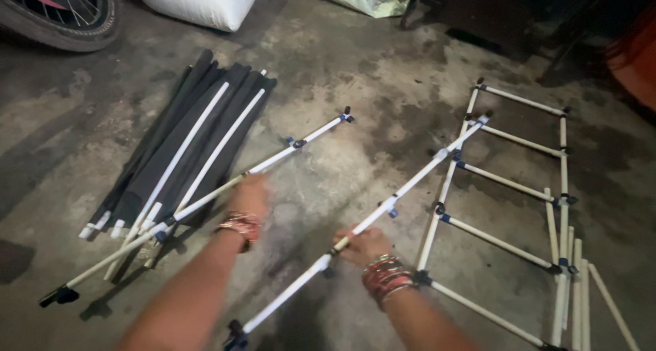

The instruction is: The person assembles a ladder-like frame using white PVC pipes and blue connectors. They insert pipes into connectors to form two parallel side rails and add crossbars to create a rectangular grid. The assembled frame is briefly lifted and then placed back on the floor.

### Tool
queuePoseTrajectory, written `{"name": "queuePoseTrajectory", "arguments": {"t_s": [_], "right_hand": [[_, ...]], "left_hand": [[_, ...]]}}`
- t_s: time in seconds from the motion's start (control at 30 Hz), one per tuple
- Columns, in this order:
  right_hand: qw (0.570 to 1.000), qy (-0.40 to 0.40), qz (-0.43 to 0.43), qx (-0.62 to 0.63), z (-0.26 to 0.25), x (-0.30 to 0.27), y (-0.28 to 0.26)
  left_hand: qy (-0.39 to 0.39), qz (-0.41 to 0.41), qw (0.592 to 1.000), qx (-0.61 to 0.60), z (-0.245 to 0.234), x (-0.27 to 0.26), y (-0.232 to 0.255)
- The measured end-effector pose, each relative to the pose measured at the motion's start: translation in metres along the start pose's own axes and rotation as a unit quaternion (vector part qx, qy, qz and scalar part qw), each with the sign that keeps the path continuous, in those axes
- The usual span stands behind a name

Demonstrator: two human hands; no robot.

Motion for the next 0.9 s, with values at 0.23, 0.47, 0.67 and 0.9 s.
{"name": "queuePoseTrajectory", "arguments": {"t_s": [0.23,0.47,0.67,0.9], "right_hand": [[0.996,0.086,0.02,0.033,0.04,0.024,0.089],[0.76,-0.273,-0.363,-0.465,0.035,-0.018,0.065],[0.634,0.215,-0.089,-0.737,-0.192,-0.011,-0.011],[0.675,0.565,-0.045,-0.473,-0.327,-0.206,-0.096]], "left_hand": [[-0.279,0.053,0.927,-0.247,0.073,-0.022,0.158],[-0.26,0.094,0.93,-0.24,0.093,-0.041,0.113],[-0.294,0.07,0.935,-0.184,0.093,-0.042,0.066],[-0.154,0.103,0.98,-0.071,0.037,-0.032,0.137]]}}
Point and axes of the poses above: each hand's wrist, its own x-axis towards the middle knuckle, its own z-axis out of the palm, y = z × x, the point moved 8 cm from there along x, towards the middle knuckle, and after that the axes turned 8 degrees about x, right-handed, at the moved point
